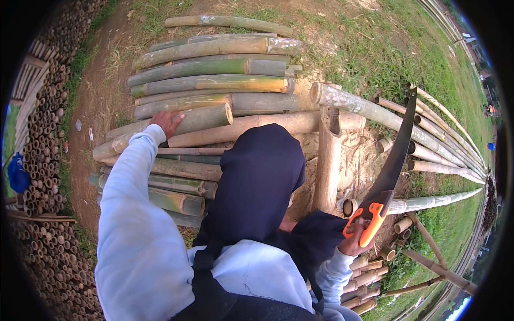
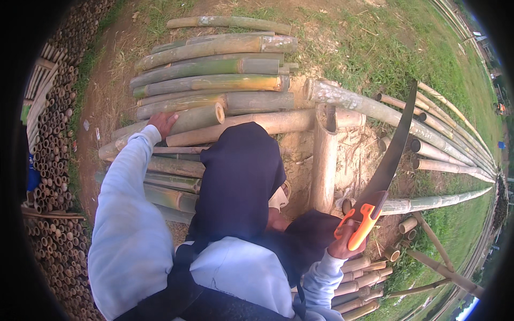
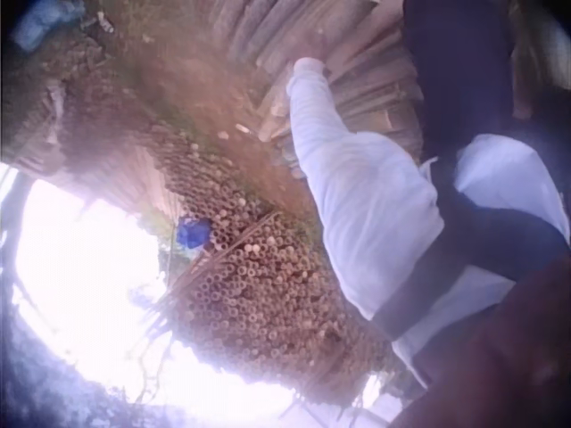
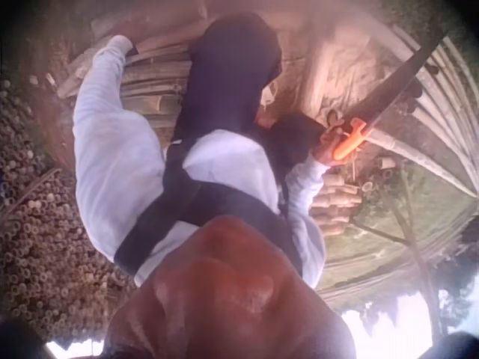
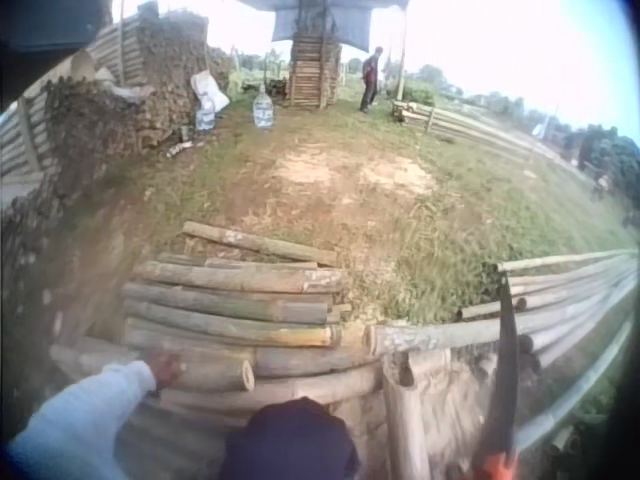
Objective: The person sits on the ground and uses a hand saw to cut a bamboo pole into shorter sections. They repeatedly position the saw, cut through the bamboo, and move the cut pieces aside.
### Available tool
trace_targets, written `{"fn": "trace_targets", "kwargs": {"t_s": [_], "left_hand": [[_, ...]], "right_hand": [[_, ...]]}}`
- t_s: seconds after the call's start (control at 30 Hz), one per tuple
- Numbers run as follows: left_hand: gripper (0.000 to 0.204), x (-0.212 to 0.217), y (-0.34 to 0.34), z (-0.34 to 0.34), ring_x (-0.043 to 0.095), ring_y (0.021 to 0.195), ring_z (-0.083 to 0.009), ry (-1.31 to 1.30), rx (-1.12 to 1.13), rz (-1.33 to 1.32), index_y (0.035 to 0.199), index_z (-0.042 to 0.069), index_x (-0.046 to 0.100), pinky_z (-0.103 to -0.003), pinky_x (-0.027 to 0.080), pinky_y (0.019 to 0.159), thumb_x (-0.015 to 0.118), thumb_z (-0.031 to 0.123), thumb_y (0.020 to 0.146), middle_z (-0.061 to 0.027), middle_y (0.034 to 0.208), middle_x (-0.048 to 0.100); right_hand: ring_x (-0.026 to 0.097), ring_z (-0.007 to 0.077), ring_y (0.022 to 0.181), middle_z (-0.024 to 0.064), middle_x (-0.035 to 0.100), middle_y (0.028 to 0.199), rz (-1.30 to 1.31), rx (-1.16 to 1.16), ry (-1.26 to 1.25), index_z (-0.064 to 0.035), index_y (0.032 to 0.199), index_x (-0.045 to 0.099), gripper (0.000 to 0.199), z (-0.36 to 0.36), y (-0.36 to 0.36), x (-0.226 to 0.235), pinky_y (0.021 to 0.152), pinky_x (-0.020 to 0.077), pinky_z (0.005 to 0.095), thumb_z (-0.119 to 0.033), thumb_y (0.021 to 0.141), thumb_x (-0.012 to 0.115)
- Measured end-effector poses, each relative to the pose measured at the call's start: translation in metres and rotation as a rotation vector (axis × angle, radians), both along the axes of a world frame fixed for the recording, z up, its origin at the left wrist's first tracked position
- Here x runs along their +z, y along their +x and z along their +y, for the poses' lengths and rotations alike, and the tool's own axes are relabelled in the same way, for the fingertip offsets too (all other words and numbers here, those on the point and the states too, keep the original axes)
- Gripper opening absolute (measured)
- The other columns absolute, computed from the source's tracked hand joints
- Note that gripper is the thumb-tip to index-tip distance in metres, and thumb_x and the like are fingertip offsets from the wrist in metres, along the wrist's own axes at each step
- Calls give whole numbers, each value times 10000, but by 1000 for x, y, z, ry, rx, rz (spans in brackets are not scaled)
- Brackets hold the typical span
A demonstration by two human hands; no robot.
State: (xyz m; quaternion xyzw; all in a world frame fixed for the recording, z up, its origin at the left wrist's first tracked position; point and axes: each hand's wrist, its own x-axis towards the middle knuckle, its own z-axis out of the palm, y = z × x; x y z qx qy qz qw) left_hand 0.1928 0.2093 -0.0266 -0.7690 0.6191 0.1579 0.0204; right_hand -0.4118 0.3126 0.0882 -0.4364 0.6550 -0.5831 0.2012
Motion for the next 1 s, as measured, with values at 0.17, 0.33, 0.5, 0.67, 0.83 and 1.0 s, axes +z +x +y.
{"fn": "trace_targets", "kwargs": {"t_s": [0.17,0.33,0.5,0.67,0.83,1.0], "left_hand": [[686,-6,22,30,612,1163,-442,65,-16,7,1250,70,692,-501,458,1031,391,637,1009,-268,1204,680],[551,-20,43,54,557,1237,-392,-39,-55,-110,1312,90,635,-478,428,1058,483,528,1013,-207,1320,619],[555,-57,21,91,452,1319,-379,-346,99,-207,1457,144,483,-487,346,1106,553,442,994,-169,1431,504],[630,-88,-12,86,396,1388,-392,-276,208,-151,1521,126,416,-514,273,1155,533,444,990,-204,1510,429],[609,-43,-50,31,380,1413,-397,-547,77,1,1484,86,460,-517,286,1163,617,333,949,-207,1506,437],[424,31,-113,-36,612,1192,-359,-589,-133,519,1276,24,642,-414,423,1084,642,287,943,-184,1256,661]], "right_hand": [[512,127,554,32,534,581,34,-8,11,-5,803,621,129,23,-22,-11,620,492,310,-53,921,642],[517,144,560,34,525,565,24,-85,49,-24,722,602,200,25,-9,4,642,505,327,-59,916,630],[523,130,543,23,541,575,-50,-64,-59,-22,754,614,173,16,-10,8,599,478,297,-56,923,629],[497,100,473,35,551,573,-148,-133,-99,8,877,600,67,11,-39,25,493,414,257,-28,924,632],[484,94,459,25,532,557,-179,-277,-139,-2,844,602,123,28,-68,45,484,407,252,-55,954,618],[484,90,498,-4,516,606,-201,-352,-196,-30,909,578,107,59,-105,29,489,411,248,-101,939,653]]}}
